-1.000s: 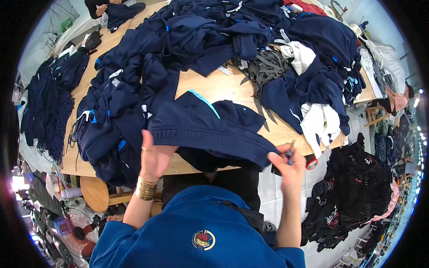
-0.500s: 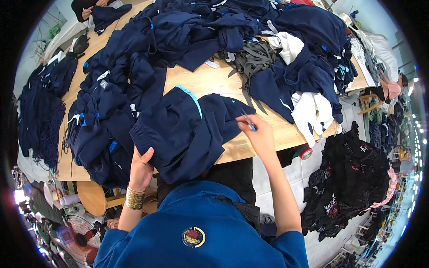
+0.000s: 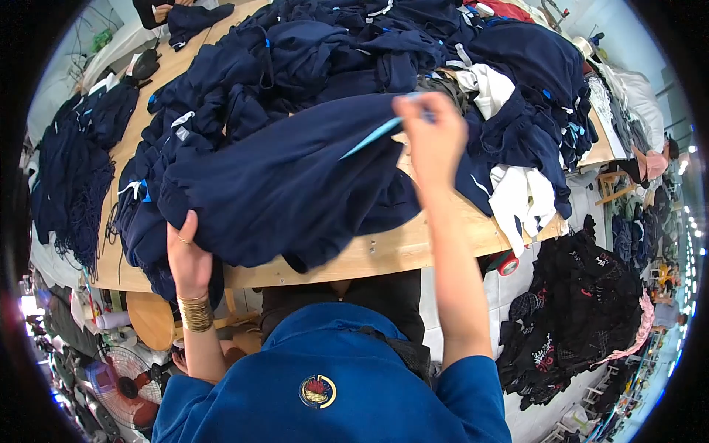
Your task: Trimming excess threads from the waistbands of navy blue garments using thread snips.
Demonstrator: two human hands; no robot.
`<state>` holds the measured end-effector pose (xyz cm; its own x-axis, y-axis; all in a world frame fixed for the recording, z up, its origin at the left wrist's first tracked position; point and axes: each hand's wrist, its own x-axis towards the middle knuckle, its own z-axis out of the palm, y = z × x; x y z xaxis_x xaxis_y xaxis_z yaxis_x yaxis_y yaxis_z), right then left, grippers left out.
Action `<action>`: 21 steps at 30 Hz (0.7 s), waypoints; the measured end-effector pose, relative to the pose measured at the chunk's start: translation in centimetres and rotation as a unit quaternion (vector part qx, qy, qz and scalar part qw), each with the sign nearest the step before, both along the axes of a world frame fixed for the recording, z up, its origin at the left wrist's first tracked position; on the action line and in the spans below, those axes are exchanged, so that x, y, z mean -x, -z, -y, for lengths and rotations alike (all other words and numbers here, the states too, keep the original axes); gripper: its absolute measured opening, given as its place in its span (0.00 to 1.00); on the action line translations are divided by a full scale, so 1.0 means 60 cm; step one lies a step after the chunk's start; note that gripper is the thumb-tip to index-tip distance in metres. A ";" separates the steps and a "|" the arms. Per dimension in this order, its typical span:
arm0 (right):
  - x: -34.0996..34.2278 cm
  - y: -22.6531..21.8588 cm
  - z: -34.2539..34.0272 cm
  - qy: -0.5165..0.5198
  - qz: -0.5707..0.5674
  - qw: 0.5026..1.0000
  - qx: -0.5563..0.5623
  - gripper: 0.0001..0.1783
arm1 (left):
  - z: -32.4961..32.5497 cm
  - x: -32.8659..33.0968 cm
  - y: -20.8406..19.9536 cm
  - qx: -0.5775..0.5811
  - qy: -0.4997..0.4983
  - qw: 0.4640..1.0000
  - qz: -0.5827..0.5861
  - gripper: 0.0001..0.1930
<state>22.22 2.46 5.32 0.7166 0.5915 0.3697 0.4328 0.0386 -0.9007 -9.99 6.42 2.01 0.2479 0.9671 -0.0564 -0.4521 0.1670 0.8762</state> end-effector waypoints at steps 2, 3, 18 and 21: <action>-0.025 -0.030 0.054 0.087 -0.007 0.994 -0.064 0.08 | -0.007 0.009 0.003 0.001 0.012 1.000 0.000 0.25; -0.032 -0.019 0.086 0.090 0.031 0.994 -0.045 0.07 | -0.008 0.003 0.020 -0.013 0.020 0.999 -0.027 0.25; -0.012 0.166 0.303 0.057 0.079 0.907 0.410 0.08 | 0.003 0.007 0.140 0.067 0.077 0.967 -0.235 0.21; -0.005 0.140 0.287 0.059 0.019 0.905 0.422 0.08 | 0.008 0.010 0.140 0.074 0.085 0.966 -0.232 0.20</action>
